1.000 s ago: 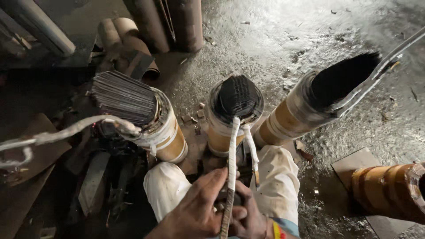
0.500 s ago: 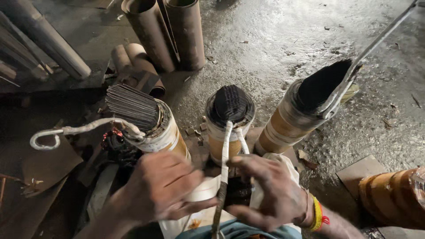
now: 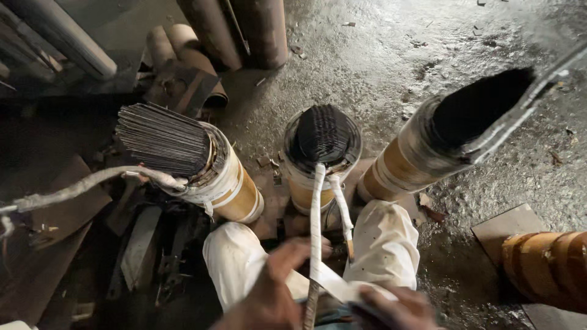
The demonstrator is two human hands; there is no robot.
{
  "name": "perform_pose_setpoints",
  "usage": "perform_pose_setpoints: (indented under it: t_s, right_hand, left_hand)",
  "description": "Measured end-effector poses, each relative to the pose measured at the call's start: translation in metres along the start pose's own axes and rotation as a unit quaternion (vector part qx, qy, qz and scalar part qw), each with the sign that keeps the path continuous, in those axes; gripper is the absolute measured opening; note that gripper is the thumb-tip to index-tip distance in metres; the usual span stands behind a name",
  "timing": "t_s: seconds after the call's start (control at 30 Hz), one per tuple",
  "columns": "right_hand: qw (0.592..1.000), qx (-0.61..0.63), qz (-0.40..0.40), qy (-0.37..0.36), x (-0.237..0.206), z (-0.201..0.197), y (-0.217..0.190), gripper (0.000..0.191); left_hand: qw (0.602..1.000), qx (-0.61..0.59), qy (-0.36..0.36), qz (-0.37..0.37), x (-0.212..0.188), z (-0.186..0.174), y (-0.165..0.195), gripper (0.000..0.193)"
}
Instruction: The person sits on the floor and wraps a white strip around a curved metal rod protruding from a cylindrical container. They repeatedly wind the strip, adjust its position, and continue wrapping along the rod's length.
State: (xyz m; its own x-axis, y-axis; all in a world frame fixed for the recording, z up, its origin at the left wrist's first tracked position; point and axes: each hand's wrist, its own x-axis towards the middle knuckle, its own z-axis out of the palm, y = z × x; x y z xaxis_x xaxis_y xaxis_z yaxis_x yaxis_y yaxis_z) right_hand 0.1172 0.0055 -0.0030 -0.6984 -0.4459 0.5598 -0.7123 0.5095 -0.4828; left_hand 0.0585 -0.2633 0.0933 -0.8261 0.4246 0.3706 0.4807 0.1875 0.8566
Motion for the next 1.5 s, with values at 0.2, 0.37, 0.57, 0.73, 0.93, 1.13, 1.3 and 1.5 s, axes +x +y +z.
perform_pose_setpoints:
  t_s: [0.2,0.37,0.57,0.73,0.93,1.13,1.3,1.5]
  right_hand:
    - [0.981,0.171,0.088,0.017,-0.012,0.087,-0.017,0.05]
    - [0.969,0.194,0.152,0.023,-0.01,0.119,-0.032,0.055]
    - [0.878,0.331,0.346,-0.014,0.031,0.039,-0.057,0.058]
    - [0.99,0.131,0.012,0.043,0.109,-0.037,-0.072,0.067]
    - [0.979,0.149,-0.139,-0.002,0.142,-0.063,-0.071,0.081]
    - [0.996,0.04,-0.046,0.065,0.067,-0.054,-0.045,0.067]
    - [0.989,0.127,-0.044,-0.065,0.042,-0.02,-0.022,0.044]
    - [0.928,0.356,0.103,-0.043,0.039,0.071,-0.04,0.041]
  left_hand:
    - [0.997,0.007,-0.023,0.076,-0.009,-0.009,-0.017,0.076]
    - [0.988,0.035,-0.051,0.144,-0.019,-0.022,-0.028,0.04]
    - [0.974,0.149,-0.033,0.17,-0.021,-0.088,-0.005,0.035]
    - [0.918,0.233,-0.038,0.319,0.014,-0.117,0.068,0.037]
    - [0.929,0.107,-0.13,0.329,0.052,-0.054,0.067,0.043]
    - [0.996,-0.039,0.067,0.039,0.009,-0.018,0.017,0.047]
    - [0.997,-0.01,-0.039,-0.062,-0.023,0.009,0.023,0.071]
    - [0.966,-0.053,0.054,0.249,-0.018,-0.003,-0.003,0.068]
